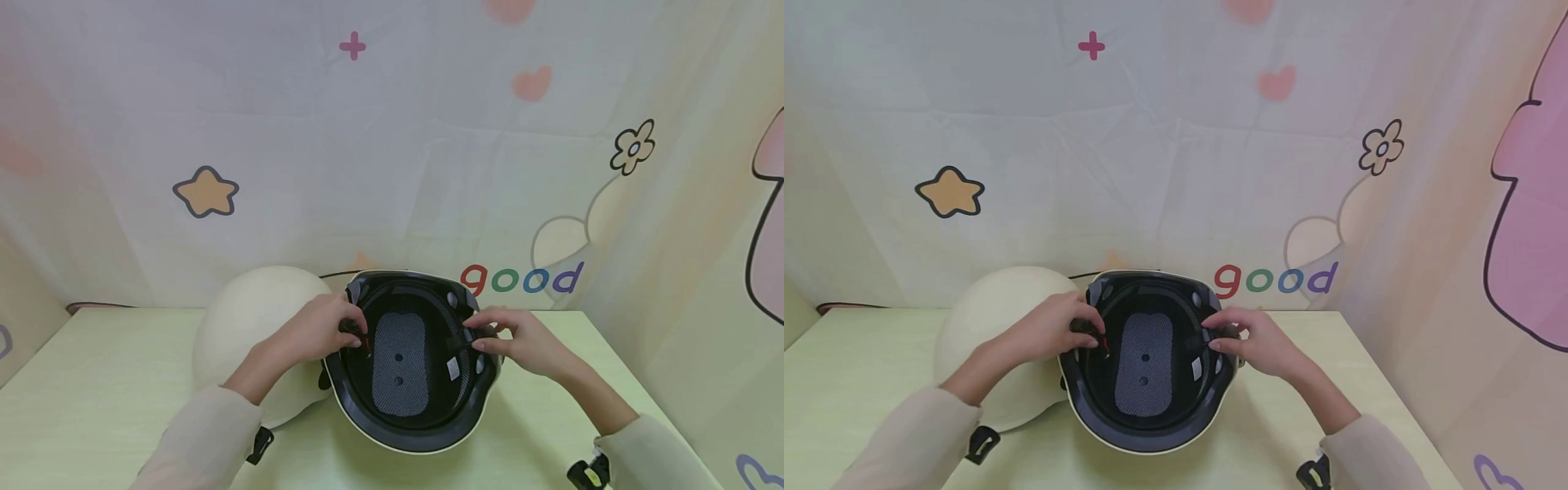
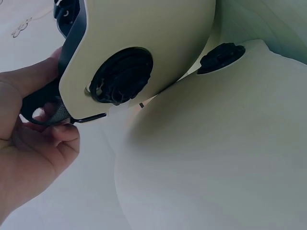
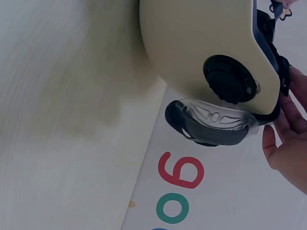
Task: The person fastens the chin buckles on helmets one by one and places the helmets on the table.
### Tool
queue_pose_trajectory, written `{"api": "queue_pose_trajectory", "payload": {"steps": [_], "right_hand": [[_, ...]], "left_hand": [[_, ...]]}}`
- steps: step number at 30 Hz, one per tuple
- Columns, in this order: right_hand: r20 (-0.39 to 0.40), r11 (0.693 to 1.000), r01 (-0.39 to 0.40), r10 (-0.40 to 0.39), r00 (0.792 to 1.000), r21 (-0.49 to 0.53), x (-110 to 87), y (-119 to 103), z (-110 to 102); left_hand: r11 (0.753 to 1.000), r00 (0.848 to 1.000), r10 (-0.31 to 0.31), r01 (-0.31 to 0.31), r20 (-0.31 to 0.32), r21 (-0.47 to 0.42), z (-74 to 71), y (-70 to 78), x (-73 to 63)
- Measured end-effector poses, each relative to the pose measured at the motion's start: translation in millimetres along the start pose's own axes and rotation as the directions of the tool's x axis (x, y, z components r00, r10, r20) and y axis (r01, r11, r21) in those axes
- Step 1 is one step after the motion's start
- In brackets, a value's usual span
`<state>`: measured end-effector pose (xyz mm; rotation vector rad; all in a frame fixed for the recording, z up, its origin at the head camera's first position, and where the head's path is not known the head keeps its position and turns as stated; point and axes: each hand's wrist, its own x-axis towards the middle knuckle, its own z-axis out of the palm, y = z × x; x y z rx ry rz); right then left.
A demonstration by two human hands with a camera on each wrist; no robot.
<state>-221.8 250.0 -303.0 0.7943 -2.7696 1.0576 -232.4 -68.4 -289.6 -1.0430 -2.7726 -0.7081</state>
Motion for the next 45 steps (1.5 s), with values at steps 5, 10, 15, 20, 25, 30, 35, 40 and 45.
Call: {"api": "queue_pose_trajectory", "payload": {"steps": [5,10,15,20,25,30,35,40,45], "right_hand": [[-0.002,0.997,0.028,-0.028,1.0,0.073,0.9,-6,-3],[-0.025,0.992,0.049,-0.046,0.999,0.117,2.0,-11,-7],[-0.039,0.988,0.034,-0.029,0.999,0.148,0.7,-13,-10],[-0.06,0.98,0.053,-0.042,0.997,0.194,1.4,-15,-9],[-0.075,0.974,0.057,-0.041,0.996,0.218,3.4,-23,-6],[-0.079,0.971,0.04,-0.022,0.997,0.237,5.7,-33,-6],[-0.075,0.967,0.072,-0.056,0.996,0.244,10.3,-40,-3],[-0.065,0.958,0.102,-0.088,0.994,0.267,11.4,-44,5],[-0.039,0.943,0.077,-0.068,0.997,0.323,8.7,-44,12]], "left_hand": [[0.997,0.985,0.051,-0.059,-0.163,-0.04,-0.6,-1.3,-2.7],[0.99,0.967,0.123,-0.134,-0.222,-0.036,-4.7,-0.2,-2.3],[0.989,0.967,0.14,-0.145,-0.214,-0.008,-4.8,2.8,-1.5],[0.988,0.971,0.146,-0.154,-0.192,-0.032,-2.8,4.3,1.5],[0.982,0.974,0.153,-0.169,-0.166,-0.089,-0.3,5.9,4.0],[0.98,0.973,0.17,-0.184,-0.155,-0.078,1.8,10.1,2.9],[0.97,0.968,0.217,-0.229,-0.13,-0.086,2.7,12.1,2.9],[0.967,0.966,0.221,-0.234,-0.134,-0.098,4.2,13.0,4.3],[0.958,0.969,0.2,-0.225,-0.147,-0.176,7.8,13.4,3.6]]}}
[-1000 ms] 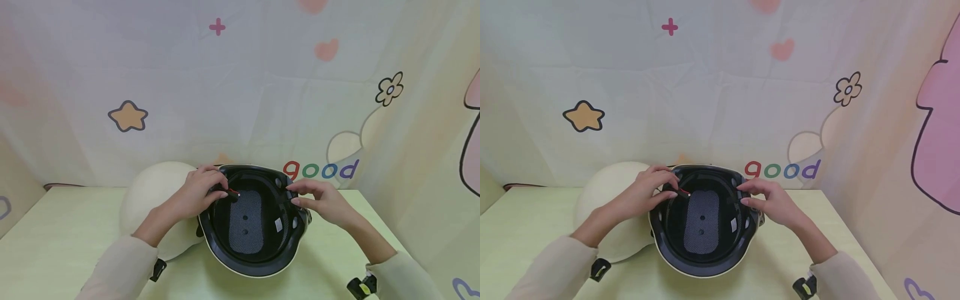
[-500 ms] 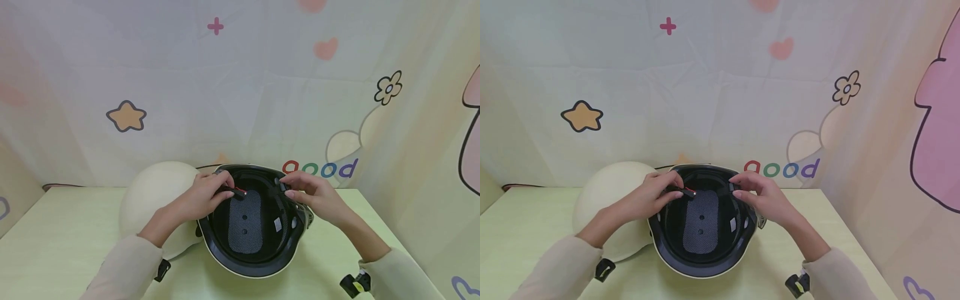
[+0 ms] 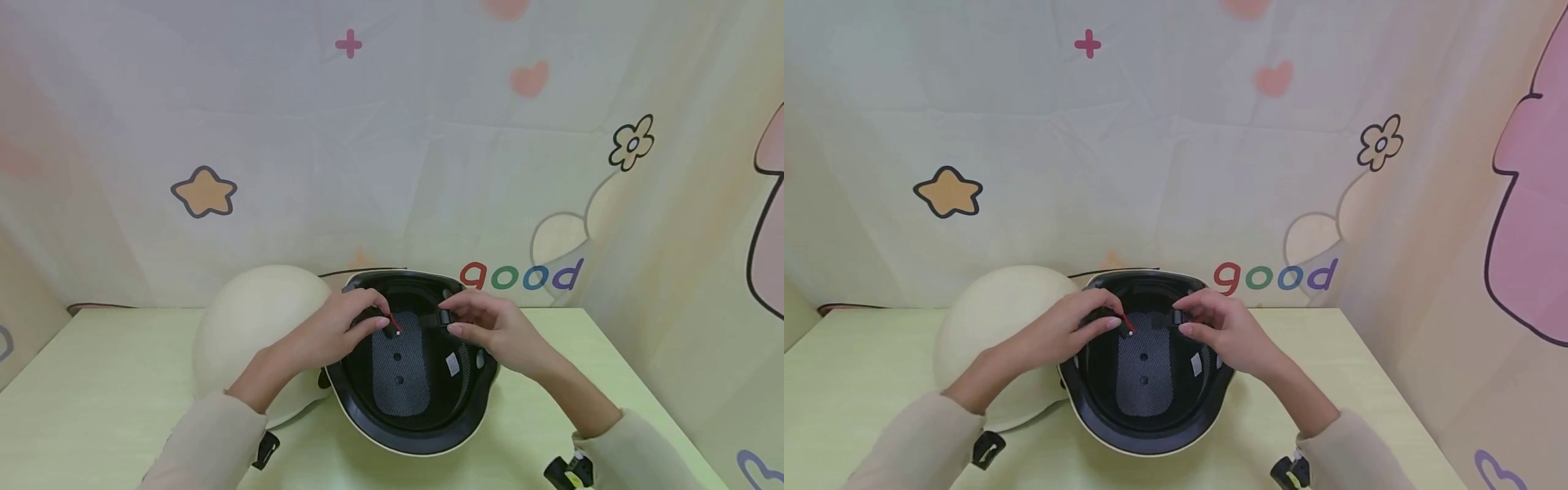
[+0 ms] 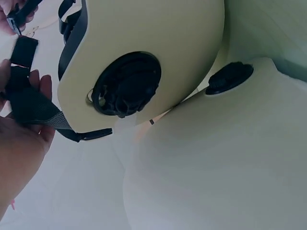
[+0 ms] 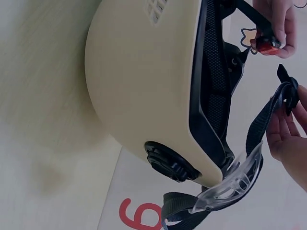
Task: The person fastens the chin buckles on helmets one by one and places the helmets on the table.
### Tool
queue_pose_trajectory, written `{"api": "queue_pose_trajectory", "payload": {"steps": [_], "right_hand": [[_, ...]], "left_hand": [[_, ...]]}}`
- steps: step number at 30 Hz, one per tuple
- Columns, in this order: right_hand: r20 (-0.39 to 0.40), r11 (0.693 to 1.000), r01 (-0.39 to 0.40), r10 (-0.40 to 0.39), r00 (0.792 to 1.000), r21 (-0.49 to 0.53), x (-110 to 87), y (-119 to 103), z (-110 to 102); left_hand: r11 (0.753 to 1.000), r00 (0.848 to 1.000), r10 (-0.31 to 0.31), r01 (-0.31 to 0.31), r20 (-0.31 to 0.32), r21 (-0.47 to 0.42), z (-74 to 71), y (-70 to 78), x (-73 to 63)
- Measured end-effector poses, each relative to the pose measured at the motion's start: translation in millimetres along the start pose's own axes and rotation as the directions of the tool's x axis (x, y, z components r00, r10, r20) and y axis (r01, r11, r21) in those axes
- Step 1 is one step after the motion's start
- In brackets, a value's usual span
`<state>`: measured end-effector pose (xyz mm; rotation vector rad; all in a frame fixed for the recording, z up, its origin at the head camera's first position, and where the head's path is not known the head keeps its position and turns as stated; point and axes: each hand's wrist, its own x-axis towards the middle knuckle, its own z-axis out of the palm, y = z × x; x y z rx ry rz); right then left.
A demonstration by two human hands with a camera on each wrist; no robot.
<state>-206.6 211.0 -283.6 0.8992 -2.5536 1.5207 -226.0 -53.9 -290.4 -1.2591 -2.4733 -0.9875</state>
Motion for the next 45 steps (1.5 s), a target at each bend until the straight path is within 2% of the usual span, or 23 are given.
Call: {"api": "queue_pose_trajectory", "payload": {"steps": [8,14,20,23,27,30,36,45], "right_hand": [[0.005,0.999,-0.034,0.034,0.999,0.03,-4.8,2,3],[-0.011,0.997,-0.001,0.002,1.0,0.08,-6.2,4,5],[-0.022,0.996,0.014,-0.012,1.0,0.088,-6.6,6,10],[-0.024,0.996,-0.007,0.009,1.0,0.085,-6.6,6,13],[-0.018,0.997,-0.013,0.014,1.0,0.082,-6.3,5,18],[-0.016,0.996,0.015,-0.014,1.0,0.09,-5.6,4,21],[-0.035,0.996,0.042,-0.039,0.999,0.074,-5.7,0,23],[-0.04,0.996,0.05,-0.047,0.998,0.069,-6.5,1,22]], "left_hand": [[0.993,0.997,-0.076,0.074,-0.027,-0.095,2.6,0.6,-4.8],[0.987,0.992,-0.103,0.095,-0.066,-0.126,0.2,1.9,-4.9],[0.987,0.988,-0.113,0.1,-0.101,-0.127,-0.2,5.6,-4.2],[0.983,0.988,-0.116,0.1,-0.1,-0.151,0.0,6.7,-4.3],[0.973,0.991,-0.119,0.103,-0.067,-0.205,-0.7,9.0,-3.7],[0.965,0.991,-0.127,0.113,-0.044,-0.236,-0.9,11.0,-3.2],[0.956,0.989,-0.143,0.125,-0.05,-0.267,2.0,11.4,-3.7],[0.946,0.991,-0.123,0.101,-0.053,-0.309,5.8,9.2,-4.2]]}}
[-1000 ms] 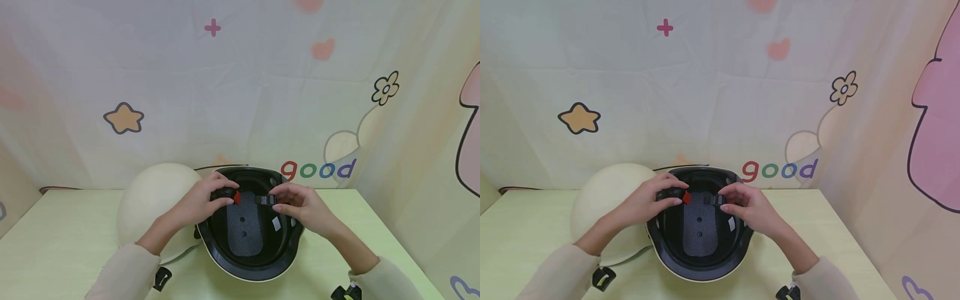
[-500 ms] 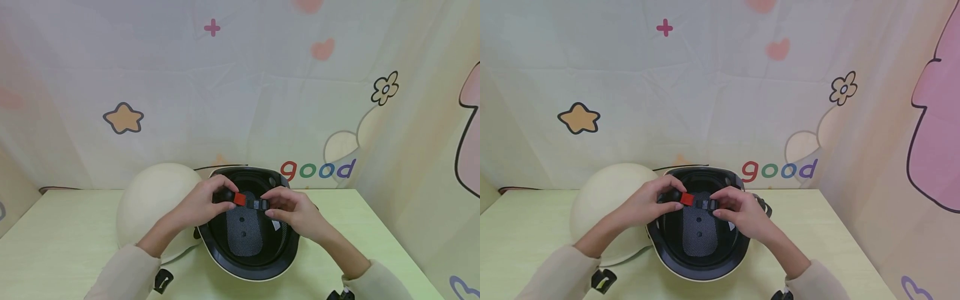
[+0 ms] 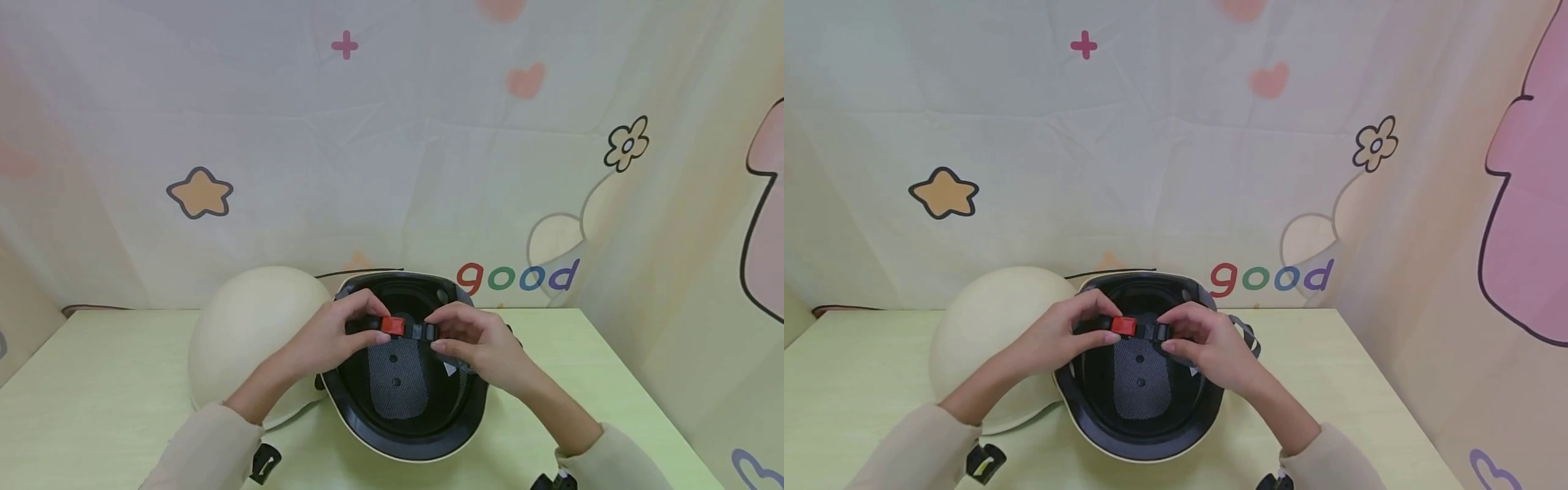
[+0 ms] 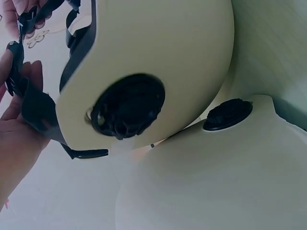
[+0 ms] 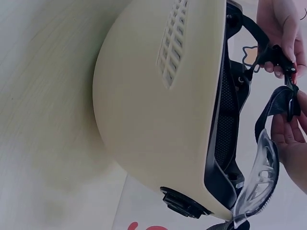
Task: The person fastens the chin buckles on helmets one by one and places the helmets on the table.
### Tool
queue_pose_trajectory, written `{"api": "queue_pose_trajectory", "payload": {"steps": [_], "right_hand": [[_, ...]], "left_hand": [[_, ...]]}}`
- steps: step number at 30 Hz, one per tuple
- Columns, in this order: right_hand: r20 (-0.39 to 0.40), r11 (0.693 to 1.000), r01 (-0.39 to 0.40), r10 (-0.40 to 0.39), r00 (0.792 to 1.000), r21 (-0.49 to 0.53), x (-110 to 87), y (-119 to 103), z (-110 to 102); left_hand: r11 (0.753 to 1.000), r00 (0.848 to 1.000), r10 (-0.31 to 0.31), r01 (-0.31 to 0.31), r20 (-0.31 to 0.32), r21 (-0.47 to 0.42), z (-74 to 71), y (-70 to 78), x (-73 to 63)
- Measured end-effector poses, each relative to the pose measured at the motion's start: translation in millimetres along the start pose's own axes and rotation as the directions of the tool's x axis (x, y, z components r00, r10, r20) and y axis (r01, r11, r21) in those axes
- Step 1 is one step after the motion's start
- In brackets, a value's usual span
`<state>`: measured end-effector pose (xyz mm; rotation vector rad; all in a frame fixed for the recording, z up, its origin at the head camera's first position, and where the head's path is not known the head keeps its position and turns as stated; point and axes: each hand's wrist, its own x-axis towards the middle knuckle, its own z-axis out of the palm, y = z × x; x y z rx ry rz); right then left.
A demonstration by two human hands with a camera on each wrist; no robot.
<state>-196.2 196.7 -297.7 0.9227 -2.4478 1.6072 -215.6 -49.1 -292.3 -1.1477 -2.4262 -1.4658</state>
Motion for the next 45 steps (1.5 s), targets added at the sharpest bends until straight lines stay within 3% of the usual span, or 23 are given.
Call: {"api": "queue_pose_trajectory", "payload": {"steps": [13,20,30,37,45], "right_hand": [[0.024,1.0,0.003,-0.003,1.0,0.022,0.8,2.3,-1.8],[0.026,0.999,-0.021,0.019,0.999,0.047,1.2,1.1,-1.7],[0.017,0.998,-0.028,0.028,0.999,0.051,0.9,-1.4,-1.1],[0.011,0.997,-0.041,0.04,0.999,0.073,0.2,-3.5,-1.7],[0.017,0.996,-0.028,0.026,1.0,0.083,-0.2,-3.7,-2.6]], "left_hand": [[1.0,1.0,0.014,-0.014,0.003,-0.019,1.0,-1.5,0.6],[0.994,0.999,-0.027,0.029,0.028,-0.102,-1.7,-0.7,-1.2],[0.982,0.998,-0.033,0.041,0.047,-0.185,-1.3,-1.1,-2.6],[0.984,0.999,-0.007,0.013,0.035,-0.176,1.1,-3.9,-2.3],[0.983,0.999,-0.02,0.025,0.031,-0.181,3.0,-3.7,-2.5]]}}
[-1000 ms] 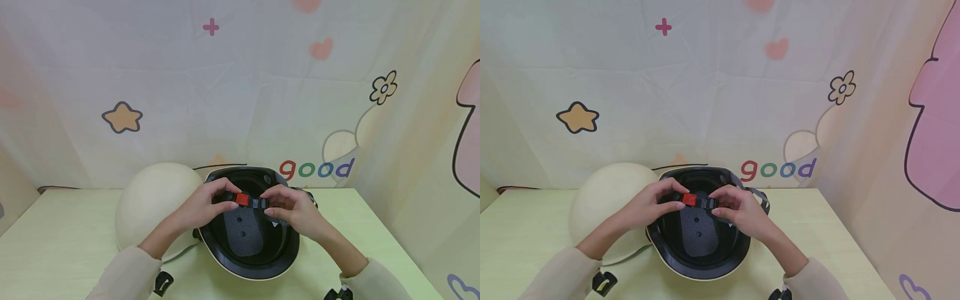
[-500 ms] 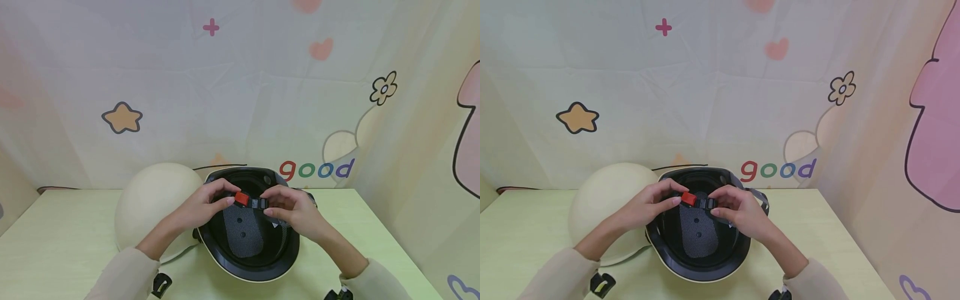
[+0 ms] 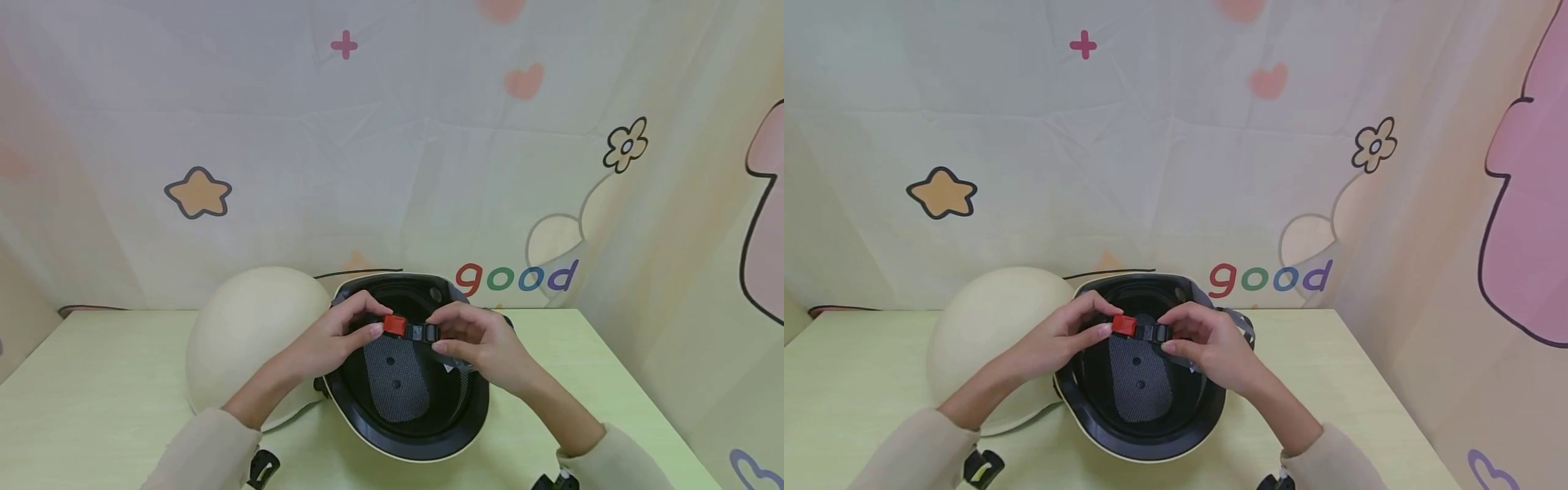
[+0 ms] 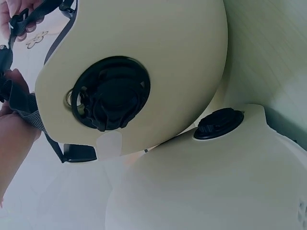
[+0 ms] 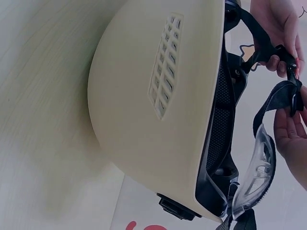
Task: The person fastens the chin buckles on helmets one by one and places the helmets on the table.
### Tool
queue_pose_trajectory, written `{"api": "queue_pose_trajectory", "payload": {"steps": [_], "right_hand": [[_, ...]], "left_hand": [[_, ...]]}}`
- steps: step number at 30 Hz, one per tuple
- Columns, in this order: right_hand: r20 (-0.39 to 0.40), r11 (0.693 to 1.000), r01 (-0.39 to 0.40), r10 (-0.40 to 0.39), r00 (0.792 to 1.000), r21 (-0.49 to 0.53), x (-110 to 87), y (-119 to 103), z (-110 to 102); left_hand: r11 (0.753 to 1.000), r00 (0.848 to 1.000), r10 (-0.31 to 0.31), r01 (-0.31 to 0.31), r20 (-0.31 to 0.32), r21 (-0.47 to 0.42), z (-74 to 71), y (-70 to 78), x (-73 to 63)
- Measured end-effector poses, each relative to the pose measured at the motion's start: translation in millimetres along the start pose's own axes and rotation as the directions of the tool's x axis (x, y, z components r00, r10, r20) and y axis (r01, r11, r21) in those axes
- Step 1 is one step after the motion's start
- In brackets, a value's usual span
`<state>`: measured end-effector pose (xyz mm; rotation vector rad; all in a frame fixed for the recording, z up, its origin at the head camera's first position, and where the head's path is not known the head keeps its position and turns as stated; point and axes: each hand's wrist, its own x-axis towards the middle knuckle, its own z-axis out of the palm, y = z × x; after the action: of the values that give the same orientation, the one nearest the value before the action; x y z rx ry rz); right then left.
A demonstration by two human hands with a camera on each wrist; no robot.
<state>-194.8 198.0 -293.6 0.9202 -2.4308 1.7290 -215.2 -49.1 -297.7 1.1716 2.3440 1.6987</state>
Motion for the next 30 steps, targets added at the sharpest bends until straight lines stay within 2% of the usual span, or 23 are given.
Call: {"api": "queue_pose_trajectory", "payload": {"steps": [7,15,18,24,30], "right_hand": [[0.015,1.0,0.031,-0.031,0.999,0.005,-0.2,-0.2,0.3],[0.014,1.0,0.03,-0.03,0.999,0.002,0.4,0.6,2.0],[0.015,0.999,0.045,-0.045,0.999,0.001,0.9,1.2,2.6],[0.012,0.999,0.041,-0.041,0.999,0.002,1.7,0.6,2.5],[0.001,1.0,0.016,-0.016,1.0,0.006,2.2,-0.8,1.9]], "left_hand": [[1.0,1.0,0.0,0.0,-0.022,0.003,1.0,-2.3,-1.3],[1.0,0.999,0.009,-0.008,-0.043,0.008,2.8,-1.7,-0.9],[1.0,0.999,0.001,0.0,-0.039,0.012,3.8,-1.2,-0.7],[0.998,0.999,-0.054,0.054,-0.001,0.025,4.2,-1.9,-1.6],[0.998,0.998,-0.061,0.061,0.015,0.025,4.3,-1.6,-0.8]]}}
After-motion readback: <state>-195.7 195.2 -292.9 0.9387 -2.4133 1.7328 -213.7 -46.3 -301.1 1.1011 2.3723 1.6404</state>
